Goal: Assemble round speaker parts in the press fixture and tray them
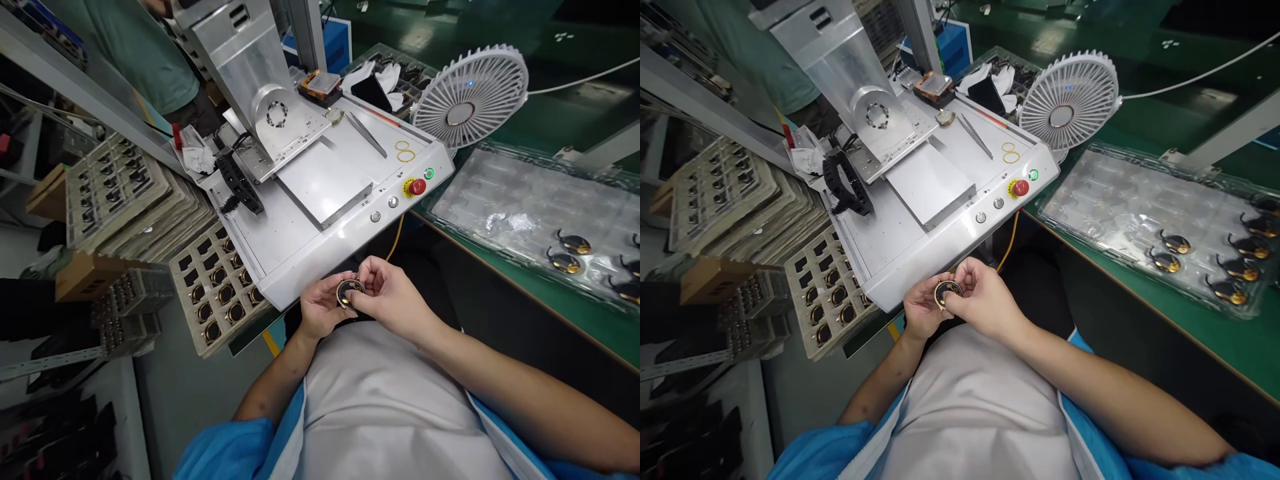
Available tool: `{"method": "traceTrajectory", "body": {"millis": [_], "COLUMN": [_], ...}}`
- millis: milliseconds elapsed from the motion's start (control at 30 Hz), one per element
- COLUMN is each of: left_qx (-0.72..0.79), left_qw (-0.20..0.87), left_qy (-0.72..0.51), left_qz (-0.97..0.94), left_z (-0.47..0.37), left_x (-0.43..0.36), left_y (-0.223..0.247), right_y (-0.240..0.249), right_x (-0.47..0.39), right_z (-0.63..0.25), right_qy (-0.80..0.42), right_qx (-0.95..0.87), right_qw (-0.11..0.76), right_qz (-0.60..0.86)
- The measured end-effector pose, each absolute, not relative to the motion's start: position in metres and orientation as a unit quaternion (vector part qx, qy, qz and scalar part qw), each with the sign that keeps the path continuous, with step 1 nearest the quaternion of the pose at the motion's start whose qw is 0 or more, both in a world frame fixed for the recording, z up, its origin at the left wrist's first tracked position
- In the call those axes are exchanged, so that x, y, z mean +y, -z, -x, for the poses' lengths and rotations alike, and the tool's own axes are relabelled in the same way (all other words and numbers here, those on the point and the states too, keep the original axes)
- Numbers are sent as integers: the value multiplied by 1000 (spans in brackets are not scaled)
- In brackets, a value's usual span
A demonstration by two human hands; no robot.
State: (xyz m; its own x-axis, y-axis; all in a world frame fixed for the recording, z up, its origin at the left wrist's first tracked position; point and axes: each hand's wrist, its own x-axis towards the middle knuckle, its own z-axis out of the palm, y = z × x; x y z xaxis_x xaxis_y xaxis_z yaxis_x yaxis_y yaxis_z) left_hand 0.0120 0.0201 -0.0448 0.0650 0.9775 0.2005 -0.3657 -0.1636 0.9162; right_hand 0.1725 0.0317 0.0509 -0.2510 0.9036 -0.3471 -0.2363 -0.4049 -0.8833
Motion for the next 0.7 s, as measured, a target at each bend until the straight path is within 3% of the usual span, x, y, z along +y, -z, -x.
{"method": "traceTrajectory", "body": {"millis": [500,700], "left_qx": [306,334], "left_qw": [556,530], "left_qy": [-609,-622], "left_qz": [-476,-469], "left_z": [-15,-18], "left_x": [19,17], "left_y": [47,43], "right_y": [-45,-32], "right_x": [36,39], "right_z": [-174,-184], "right_qy": [-741,-761], "right_qx": [-319,-349], "right_qw": [413,304], "right_qz": [423,455]}}
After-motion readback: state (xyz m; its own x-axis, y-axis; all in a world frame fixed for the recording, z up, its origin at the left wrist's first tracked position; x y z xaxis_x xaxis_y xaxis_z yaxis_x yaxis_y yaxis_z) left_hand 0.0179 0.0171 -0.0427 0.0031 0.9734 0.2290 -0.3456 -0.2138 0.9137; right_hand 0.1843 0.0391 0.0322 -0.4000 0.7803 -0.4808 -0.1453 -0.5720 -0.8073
